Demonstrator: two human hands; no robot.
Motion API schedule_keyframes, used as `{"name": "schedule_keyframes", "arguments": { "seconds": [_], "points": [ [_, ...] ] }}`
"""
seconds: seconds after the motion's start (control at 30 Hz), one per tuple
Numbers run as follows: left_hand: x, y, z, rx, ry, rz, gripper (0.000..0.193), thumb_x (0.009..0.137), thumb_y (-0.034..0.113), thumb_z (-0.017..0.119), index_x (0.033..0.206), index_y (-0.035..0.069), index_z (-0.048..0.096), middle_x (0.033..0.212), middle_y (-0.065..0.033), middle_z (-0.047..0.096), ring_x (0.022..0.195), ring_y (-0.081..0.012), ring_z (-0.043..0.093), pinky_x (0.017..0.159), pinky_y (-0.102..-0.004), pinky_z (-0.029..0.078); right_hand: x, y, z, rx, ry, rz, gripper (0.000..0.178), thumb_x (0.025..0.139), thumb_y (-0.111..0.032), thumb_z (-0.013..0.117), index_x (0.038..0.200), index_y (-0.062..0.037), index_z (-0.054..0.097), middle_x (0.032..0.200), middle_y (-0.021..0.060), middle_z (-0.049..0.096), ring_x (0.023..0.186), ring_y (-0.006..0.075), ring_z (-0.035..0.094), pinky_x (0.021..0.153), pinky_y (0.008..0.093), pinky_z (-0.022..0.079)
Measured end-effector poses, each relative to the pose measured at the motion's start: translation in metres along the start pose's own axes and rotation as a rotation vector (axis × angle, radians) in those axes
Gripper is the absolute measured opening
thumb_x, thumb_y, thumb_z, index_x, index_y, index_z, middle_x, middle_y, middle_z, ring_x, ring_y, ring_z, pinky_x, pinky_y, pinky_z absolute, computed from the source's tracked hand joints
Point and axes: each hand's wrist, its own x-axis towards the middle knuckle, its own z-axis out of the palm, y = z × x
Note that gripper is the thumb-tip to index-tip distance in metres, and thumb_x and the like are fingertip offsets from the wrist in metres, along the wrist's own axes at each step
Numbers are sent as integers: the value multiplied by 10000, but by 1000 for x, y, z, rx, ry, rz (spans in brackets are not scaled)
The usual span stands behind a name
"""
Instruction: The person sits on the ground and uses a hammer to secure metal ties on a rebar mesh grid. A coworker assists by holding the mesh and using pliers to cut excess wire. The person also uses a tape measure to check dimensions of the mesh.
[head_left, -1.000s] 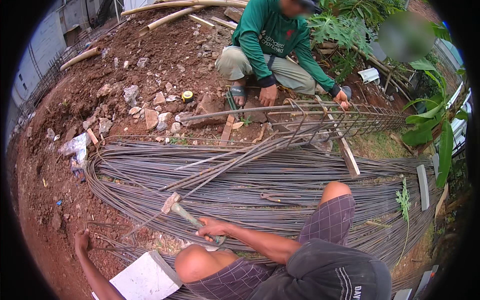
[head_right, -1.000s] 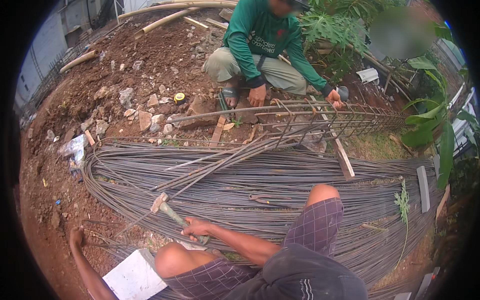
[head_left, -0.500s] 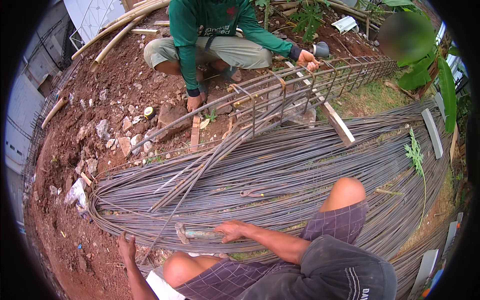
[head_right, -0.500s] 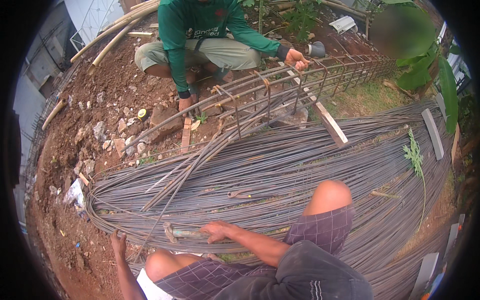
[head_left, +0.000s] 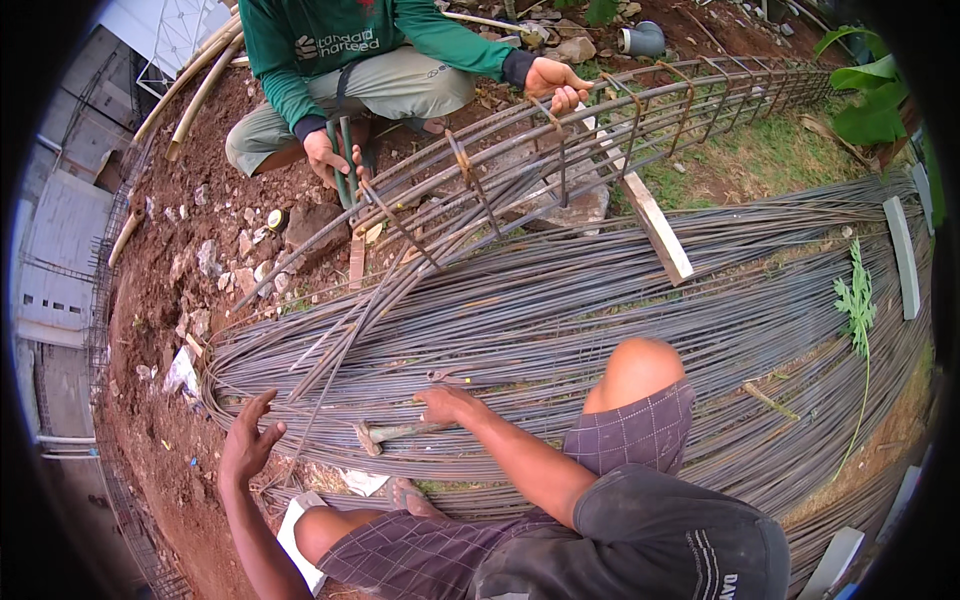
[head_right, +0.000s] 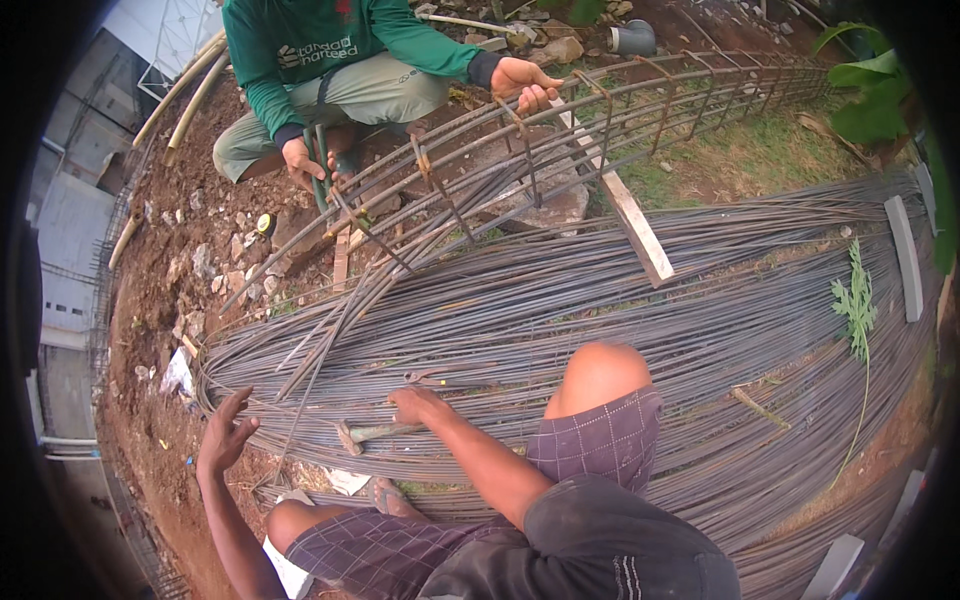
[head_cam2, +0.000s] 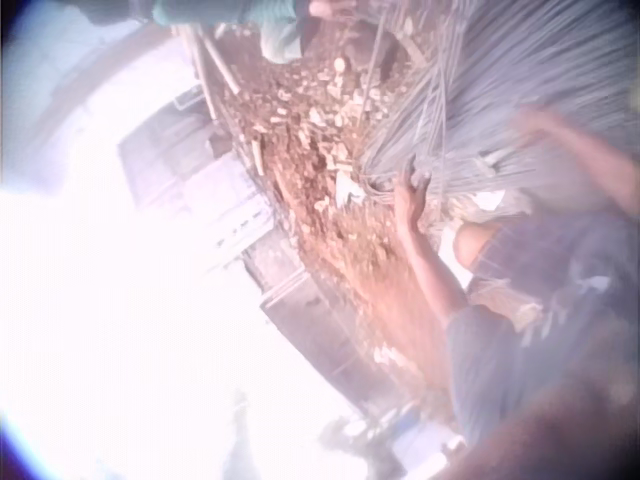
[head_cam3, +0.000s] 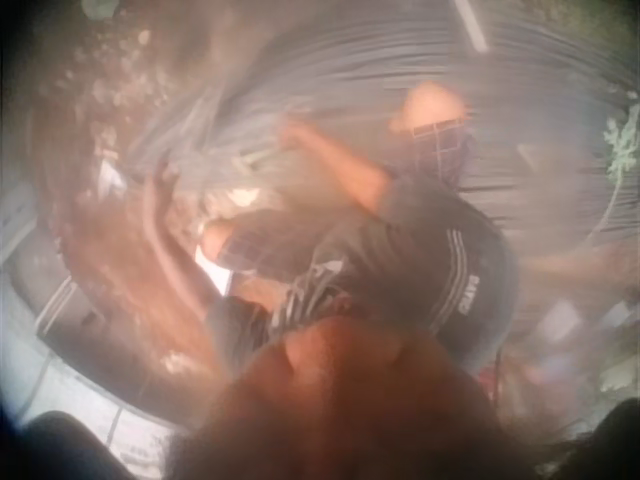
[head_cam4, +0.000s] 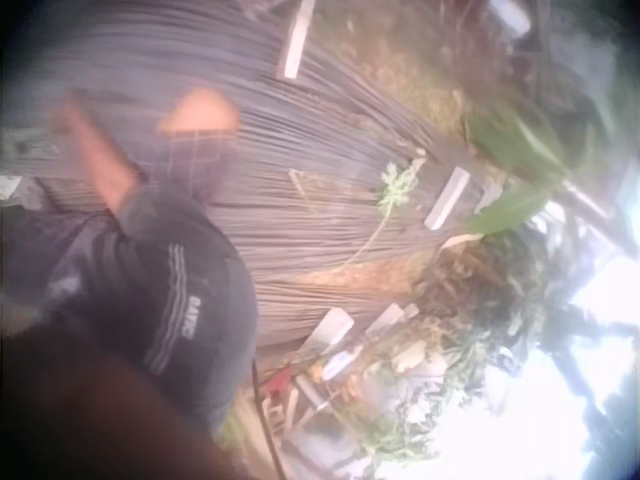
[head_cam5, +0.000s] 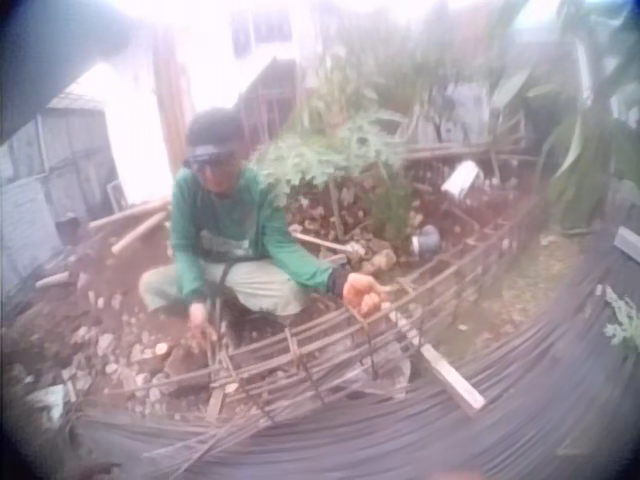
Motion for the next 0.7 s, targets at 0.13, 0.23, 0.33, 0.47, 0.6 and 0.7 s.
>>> {"name": "schedule_keyframes", "arguments": {
  "seconds": [0.13, 0.23, 0.33, 0.47, 0.6, 0.7],
  "points": [
    [-41, 41, -1, -11, 24, -63, 603, 829, 230, 718, 1375, 95, 501, 1289, -172, 580, 1142, -326, 584, 921, -412, 486, -50, -19, -104, 114, 56, 76, 546, 834, -269, 642, 1342, -96, 540, 1182, 161, 656, 1083, 331, 619, 928, 412, 490],
    [-64, 70, -3, -21, 19, -150, 611, 843, 256, 717, 1383, 82, 490, 1290, -171, 585, 1161, -327, 583, 937, -423, 492, -86, -3, -191, 87, 203, 95, 552, 840, -294, 664, 1356, -147, 532, 1074, 100, 702, 1056, 302, 631, 908, 425, 494],
    [-88, 89, -3, -137, 97, -251, 617, 845, 266, 716, 1386, 78, 487, 1310, -161, 577, 1184, -322, 574, 947, -428, 495, -132, 31, -281, 16, 475, 241, 524, 860, -339, 654, 1337, -151, 543, 1085, 83, 700, 1040, 297, 641, 891, 425, 493],
    [-134, 100, -2, -294, 206, -356, 655, 864, 301, 701, 1399, 17, 451, 1364, -168, 540, 1219, -300, 551, 1009, -419, 452, -180, 118, -364, -180, 756, 358, 490, 858, -314, 637, 1298, -112, 564, 1070, 161, 692, 1061, 339, 629, 901, 429, 489],
    [-178, 94, 26, -524, 322, -412, 623, 874, 288, 707, 1404, 67, 465, 1314, -168, 571, 1180, -282, 567, 975, -396, 471, -196, 195, -347, -320, 575, 909, 882, 886, -382, 645, 1553, -242, 86, 1589, 159, 140, 1419, 390, 245, 1081, 555, 335],
    [-190, 97, 35, -587, 320, -469, 581, 904, 258, 684, 1405, 61, 466, 1285, -177, 572, 1162, -249, 561, 980, -364, 456, -208, 240, -319, -402, 604, 885, 936, 893, -358, 649, 1556, -269, -6, 1610, 130, 26, 1433, 382, 208, 1089, 569, 321]
  ]
}}
